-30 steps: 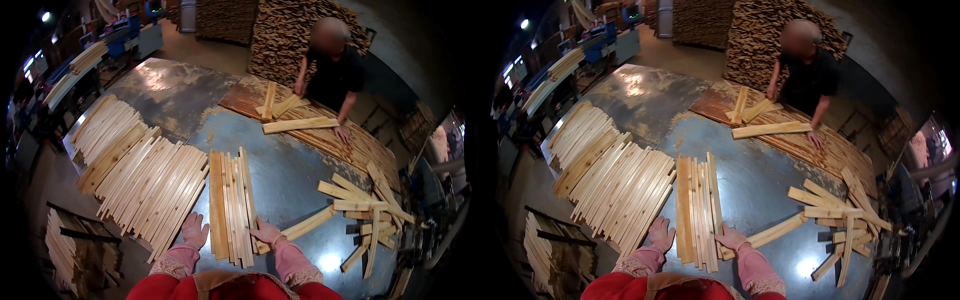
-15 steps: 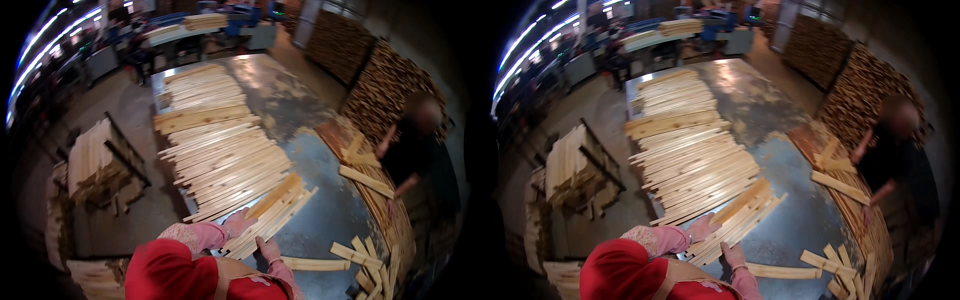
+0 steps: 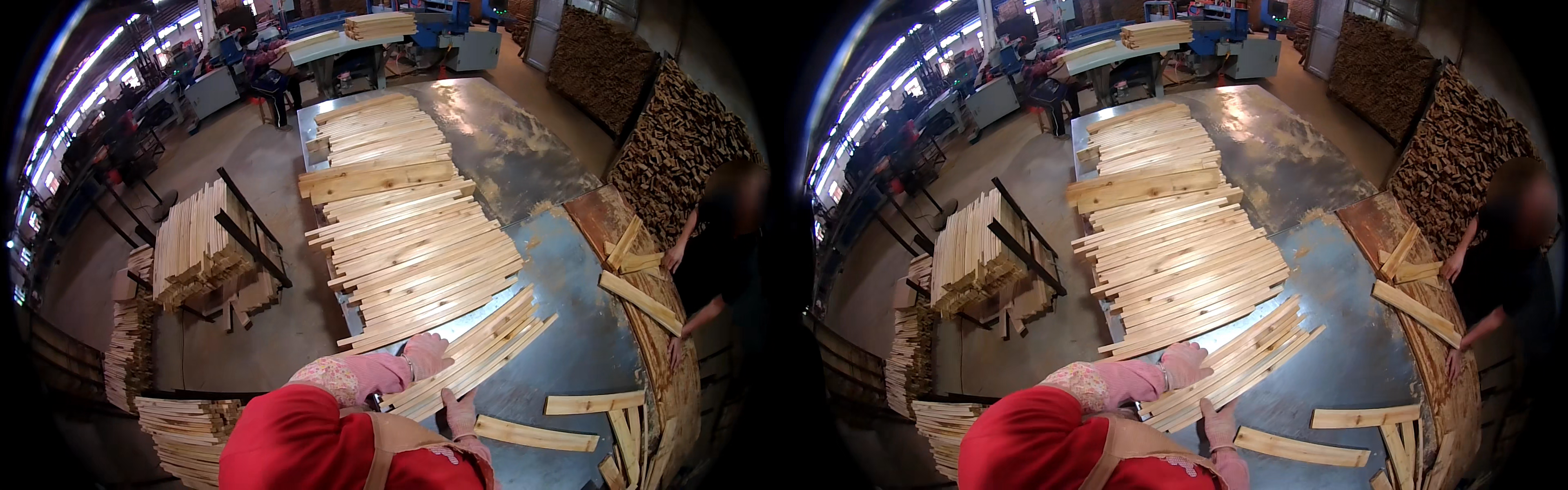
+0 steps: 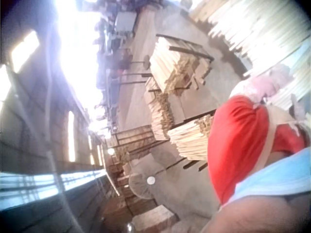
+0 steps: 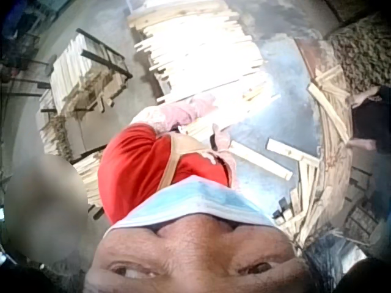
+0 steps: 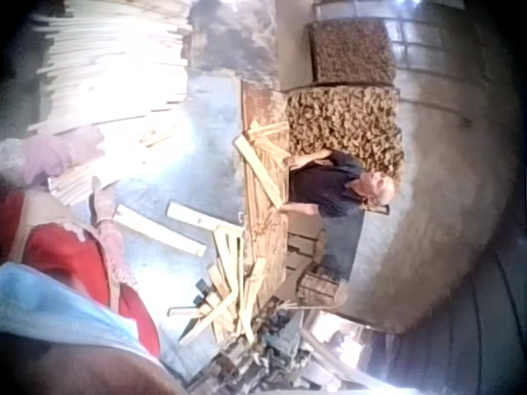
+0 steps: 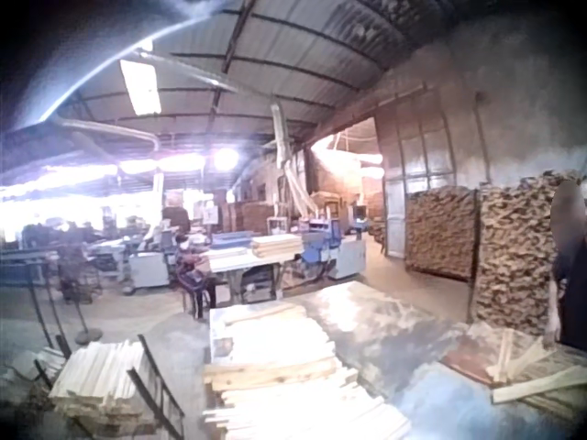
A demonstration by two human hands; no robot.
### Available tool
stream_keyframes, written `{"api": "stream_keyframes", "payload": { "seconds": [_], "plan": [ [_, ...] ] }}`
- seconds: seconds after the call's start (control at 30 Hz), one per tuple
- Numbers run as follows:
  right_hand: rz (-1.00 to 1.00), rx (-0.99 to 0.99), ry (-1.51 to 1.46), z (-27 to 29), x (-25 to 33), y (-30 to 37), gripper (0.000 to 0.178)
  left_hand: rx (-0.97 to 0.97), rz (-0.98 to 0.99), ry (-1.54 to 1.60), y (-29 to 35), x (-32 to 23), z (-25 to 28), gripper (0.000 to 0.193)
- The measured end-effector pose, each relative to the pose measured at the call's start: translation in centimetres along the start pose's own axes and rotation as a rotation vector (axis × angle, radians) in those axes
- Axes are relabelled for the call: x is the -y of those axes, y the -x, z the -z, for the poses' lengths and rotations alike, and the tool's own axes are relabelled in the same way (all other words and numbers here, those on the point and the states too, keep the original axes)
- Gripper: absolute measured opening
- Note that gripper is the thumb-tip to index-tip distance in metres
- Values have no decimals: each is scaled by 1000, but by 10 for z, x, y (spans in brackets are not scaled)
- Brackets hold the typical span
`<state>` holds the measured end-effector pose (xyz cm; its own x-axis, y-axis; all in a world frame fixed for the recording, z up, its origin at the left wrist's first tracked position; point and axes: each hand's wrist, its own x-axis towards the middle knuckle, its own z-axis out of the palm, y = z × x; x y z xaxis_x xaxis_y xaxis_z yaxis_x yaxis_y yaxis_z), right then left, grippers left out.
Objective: The person sorts and stacks thin wooden planks on a large metal table. They pick up planks from a pile, align them, and place them into a neat stack, occasionally moving other planks aside to clear space.
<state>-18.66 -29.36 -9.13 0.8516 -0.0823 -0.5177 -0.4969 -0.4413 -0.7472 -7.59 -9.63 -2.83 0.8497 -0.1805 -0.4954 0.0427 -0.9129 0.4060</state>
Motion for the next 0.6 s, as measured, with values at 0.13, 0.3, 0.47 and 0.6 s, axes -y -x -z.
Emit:
{"api": "stream_keyframes", "payload": {
  "seconds": [0.13, 0.3, 0.47, 0.6],
  "plan": [
    [-67, 128, 102, 1, 31, -6, 98, -420, -284, -275, 13, 21, -23, 70],
    [428, 368, 325, -51, 11, -58, 47, -357, -465, -205, -1, 2, -51, 70],
    [329, -57, 445, 79, -11, -16, 66, -413, -643, -146, -11, -55, -78, 64],
    [140, -676, 532, 166, -95, 7, 65, -301, -797, -139, -24, -100, -113, 69]
  ]
}}
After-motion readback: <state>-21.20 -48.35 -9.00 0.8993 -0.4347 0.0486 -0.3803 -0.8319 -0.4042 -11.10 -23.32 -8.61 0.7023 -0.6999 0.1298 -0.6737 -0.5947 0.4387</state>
